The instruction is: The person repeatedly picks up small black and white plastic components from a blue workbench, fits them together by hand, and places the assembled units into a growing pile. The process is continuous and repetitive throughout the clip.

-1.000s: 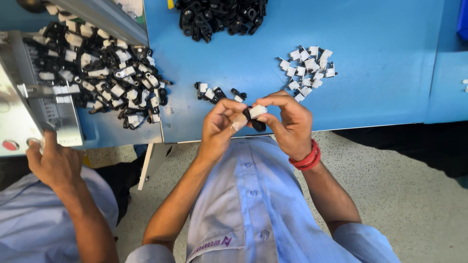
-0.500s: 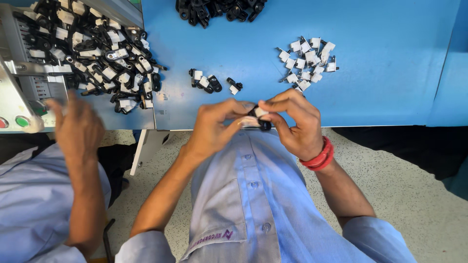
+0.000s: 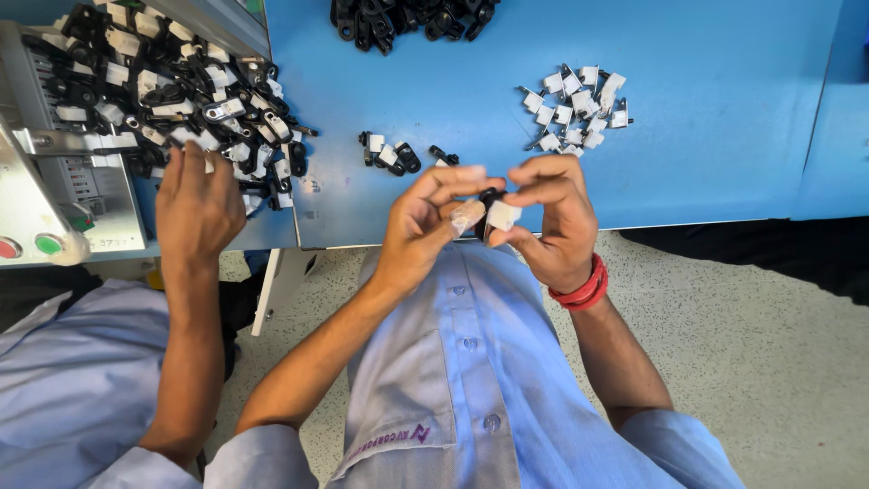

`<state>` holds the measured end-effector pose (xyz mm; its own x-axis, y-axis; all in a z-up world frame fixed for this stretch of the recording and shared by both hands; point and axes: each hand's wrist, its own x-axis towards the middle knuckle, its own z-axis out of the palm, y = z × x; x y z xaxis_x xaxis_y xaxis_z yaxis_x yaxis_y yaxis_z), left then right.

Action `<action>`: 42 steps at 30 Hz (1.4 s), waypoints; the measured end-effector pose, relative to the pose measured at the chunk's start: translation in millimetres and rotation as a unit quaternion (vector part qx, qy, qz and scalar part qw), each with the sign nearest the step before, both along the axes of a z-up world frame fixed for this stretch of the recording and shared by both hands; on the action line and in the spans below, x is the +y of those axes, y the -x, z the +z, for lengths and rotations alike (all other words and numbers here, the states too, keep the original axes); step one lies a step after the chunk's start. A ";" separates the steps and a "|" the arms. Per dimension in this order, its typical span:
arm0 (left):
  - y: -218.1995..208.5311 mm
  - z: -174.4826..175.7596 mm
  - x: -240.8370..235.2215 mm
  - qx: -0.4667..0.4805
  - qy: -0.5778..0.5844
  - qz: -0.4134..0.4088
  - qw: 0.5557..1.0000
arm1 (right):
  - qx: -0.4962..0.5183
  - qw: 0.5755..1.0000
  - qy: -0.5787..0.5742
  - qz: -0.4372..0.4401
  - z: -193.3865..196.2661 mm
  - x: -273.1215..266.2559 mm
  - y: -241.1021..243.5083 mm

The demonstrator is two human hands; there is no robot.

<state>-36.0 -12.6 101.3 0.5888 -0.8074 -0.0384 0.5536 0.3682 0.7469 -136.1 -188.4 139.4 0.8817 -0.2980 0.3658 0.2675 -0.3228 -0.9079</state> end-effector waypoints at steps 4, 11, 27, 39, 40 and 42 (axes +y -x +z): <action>-8.0 -1.7 4.6 0.036 -0.037 -0.074 0.996 | -0.024 0.998 -0.042 0.032 -0.2 10.7 -6.4; -9.8 24.6 17.4 -0.376 -0.265 0.066 0.886 | -0.027 0.979 0.196 -0.042 6.9 17.2 -10.2; 23.1 -1.2 -22.5 -0.119 -0.176 0.162 0.964 | 0.007 0.996 -0.058 -0.067 -0.2 6.1 1.7; -1.7 -23.0 -13.7 -0.003 -0.085 -0.004 0.996 | 0.065 0.984 0.125 0.110 13.1 -28.1 -7.6; -2.5 -22.8 -11.0 -0.008 -0.090 -0.021 0.996 | 0.065 0.983 0.128 0.116 13.7 -26.1 -9.0; -5.0 -21.2 -3.5 -0.054 -0.104 0.006 0.993 | 0.047 0.978 0.173 0.104 13.8 -19.1 -11.2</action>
<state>-31.0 -16.1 80.1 0.6083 -0.7814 -0.1394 0.4632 0.2068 0.8618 -125.0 -207.5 153.2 0.9447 0.0178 0.3275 0.2803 -0.5624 -0.7779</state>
